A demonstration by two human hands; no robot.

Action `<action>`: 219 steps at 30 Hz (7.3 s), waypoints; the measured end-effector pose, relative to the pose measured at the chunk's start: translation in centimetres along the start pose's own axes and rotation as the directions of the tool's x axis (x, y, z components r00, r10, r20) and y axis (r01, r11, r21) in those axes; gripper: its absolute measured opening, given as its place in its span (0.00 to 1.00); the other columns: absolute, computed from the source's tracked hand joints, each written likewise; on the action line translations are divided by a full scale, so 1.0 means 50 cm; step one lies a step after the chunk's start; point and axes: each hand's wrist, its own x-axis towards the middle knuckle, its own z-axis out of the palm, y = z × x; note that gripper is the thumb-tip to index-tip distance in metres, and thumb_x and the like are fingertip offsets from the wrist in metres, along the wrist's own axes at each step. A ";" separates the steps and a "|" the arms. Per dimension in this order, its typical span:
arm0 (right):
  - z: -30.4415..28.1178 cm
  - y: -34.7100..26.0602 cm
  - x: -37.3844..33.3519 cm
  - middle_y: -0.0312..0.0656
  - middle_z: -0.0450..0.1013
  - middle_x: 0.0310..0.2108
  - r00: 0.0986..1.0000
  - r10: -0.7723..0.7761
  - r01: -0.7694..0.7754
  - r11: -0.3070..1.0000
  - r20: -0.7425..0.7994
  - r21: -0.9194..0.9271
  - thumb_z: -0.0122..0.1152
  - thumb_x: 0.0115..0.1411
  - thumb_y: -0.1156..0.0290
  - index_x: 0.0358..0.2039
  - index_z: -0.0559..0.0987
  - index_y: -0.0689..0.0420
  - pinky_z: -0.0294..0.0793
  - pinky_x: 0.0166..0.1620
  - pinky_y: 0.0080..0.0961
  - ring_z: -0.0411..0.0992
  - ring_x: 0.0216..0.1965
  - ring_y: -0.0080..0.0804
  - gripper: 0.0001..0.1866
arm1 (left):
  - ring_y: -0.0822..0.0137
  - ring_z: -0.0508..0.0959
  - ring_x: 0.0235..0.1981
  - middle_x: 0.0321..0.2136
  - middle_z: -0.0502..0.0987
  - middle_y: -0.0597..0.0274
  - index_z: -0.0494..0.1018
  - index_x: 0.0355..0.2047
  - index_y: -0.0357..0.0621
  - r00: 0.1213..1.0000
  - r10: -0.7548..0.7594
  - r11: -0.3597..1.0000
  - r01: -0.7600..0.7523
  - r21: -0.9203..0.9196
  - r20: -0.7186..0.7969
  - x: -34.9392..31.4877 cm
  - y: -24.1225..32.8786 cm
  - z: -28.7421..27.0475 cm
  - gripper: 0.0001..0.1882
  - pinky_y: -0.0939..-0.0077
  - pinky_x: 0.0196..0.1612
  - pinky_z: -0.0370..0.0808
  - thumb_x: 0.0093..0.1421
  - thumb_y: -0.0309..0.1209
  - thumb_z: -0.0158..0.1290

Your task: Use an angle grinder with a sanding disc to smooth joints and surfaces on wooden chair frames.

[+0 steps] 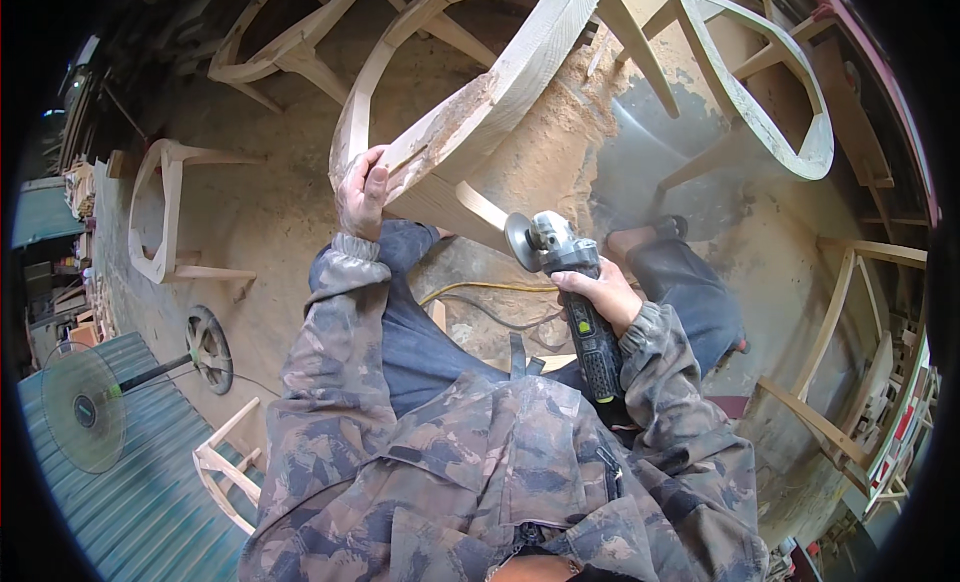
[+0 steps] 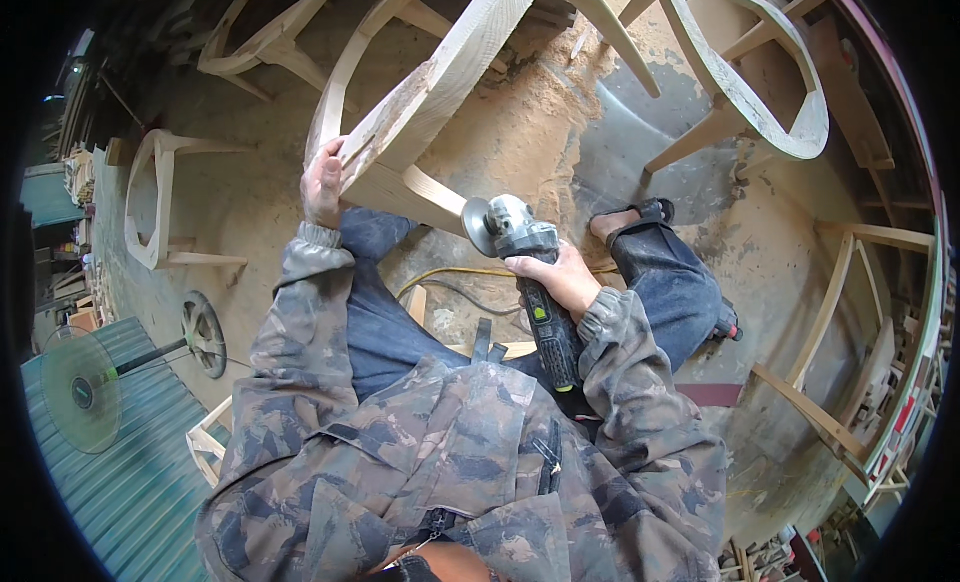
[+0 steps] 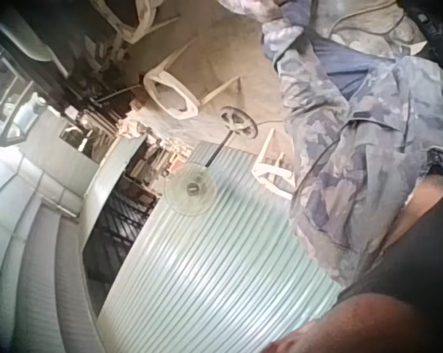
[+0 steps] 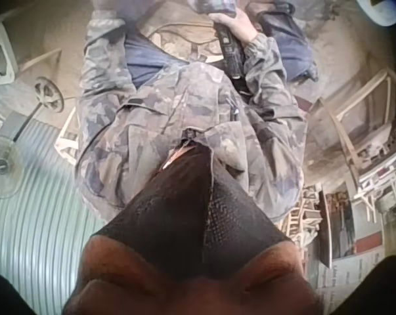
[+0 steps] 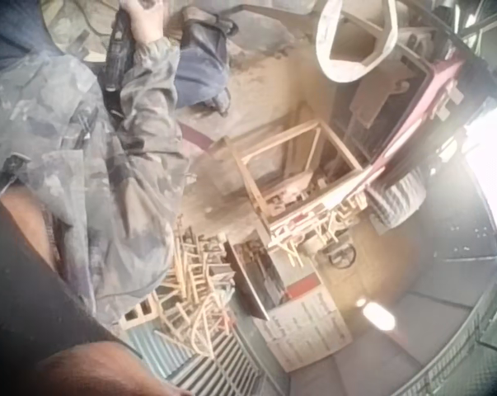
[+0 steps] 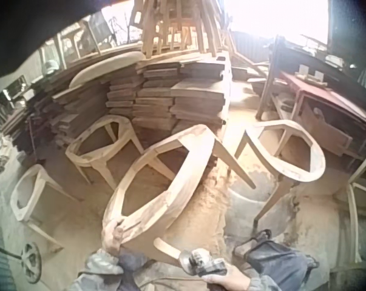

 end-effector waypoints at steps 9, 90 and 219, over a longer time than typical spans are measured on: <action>0.029 -0.071 0.014 0.39 0.71 0.25 0.993 -0.075 0.079 0.996 0.094 -0.035 0.70 0.48 0.62 0.40 0.74 0.60 0.73 0.26 0.26 0.71 0.24 0.26 0.23 | 0.57 0.74 0.47 0.42 0.75 0.51 0.71 0.48 0.35 0.999 0.030 1.000 -0.030 0.005 0.031 -0.008 -0.008 0.003 0.46 0.66 0.52 0.67 0.55 0.70 0.39; -0.300 0.206 -0.109 0.36 0.63 0.34 0.412 -0.825 0.240 -0.311 -0.387 0.919 0.65 0.55 0.63 0.54 0.58 0.67 0.70 0.47 0.29 0.67 0.37 0.26 0.35 | 0.61 0.74 0.37 0.46 0.69 0.47 0.57 0.58 0.29 0.624 -0.774 0.598 0.776 -0.202 0.106 -0.158 0.046 0.220 0.50 0.72 0.30 0.75 0.48 0.57 0.62; -0.275 0.213 -0.066 0.42 0.66 0.35 0.649 -0.653 0.461 -0.069 -0.389 0.885 0.60 0.57 0.55 0.46 0.68 0.63 0.74 0.45 0.36 0.68 0.36 0.33 0.26 | 0.53 0.69 0.55 0.54 0.70 0.57 0.64 0.56 0.47 0.583 -0.782 0.234 0.603 -0.763 0.220 0.092 -0.078 0.113 0.31 0.43 0.56 0.65 0.62 0.57 0.45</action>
